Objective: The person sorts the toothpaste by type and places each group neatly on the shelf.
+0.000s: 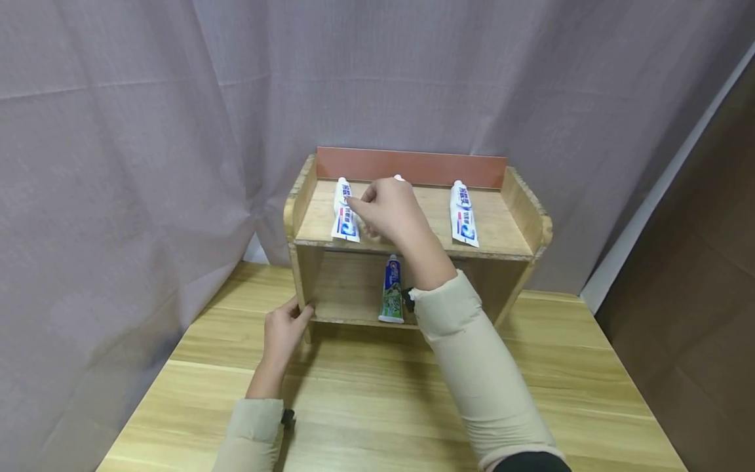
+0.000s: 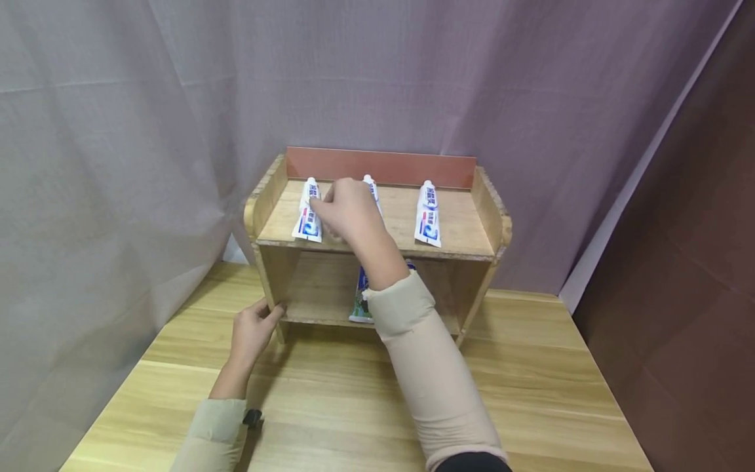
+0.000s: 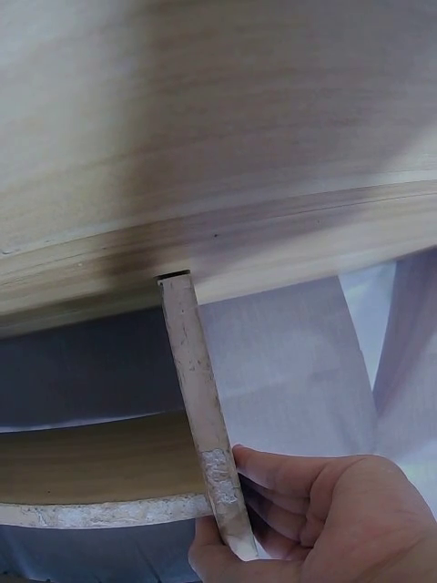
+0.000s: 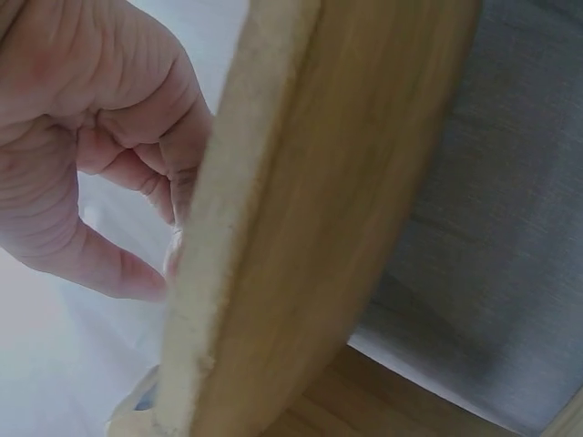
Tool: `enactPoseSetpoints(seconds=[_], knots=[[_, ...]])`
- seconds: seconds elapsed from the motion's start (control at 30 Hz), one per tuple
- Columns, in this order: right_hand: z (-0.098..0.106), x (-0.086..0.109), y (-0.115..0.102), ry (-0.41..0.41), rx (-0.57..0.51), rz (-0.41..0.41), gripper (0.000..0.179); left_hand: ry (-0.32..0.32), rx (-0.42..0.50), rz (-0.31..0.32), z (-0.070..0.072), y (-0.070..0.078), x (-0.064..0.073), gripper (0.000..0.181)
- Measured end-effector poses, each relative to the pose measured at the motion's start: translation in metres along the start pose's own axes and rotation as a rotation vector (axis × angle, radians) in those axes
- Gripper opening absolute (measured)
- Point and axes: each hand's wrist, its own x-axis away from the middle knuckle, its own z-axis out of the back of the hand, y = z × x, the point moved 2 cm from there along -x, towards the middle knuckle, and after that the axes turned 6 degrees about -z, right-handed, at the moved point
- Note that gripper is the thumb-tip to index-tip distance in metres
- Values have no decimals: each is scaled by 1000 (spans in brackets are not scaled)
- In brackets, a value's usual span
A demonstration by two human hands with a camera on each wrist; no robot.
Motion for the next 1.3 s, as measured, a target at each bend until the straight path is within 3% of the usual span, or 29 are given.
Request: enactPoseSetpoints(seconds=[0.57,0.83,1.03,1.3], knots=[[3,30,10,-3,-130,25,25,12,7,3,-1,-5,2,34],[-2,57,33,10,-158,33,27,8,21,14,-2,-4,2,33],[-5,81,53,114,-166,73,24,-5,26,4,-2,-2,2,35],[-12,102,77,100,-222,2,24,9,26,0,0,1,0,35]])
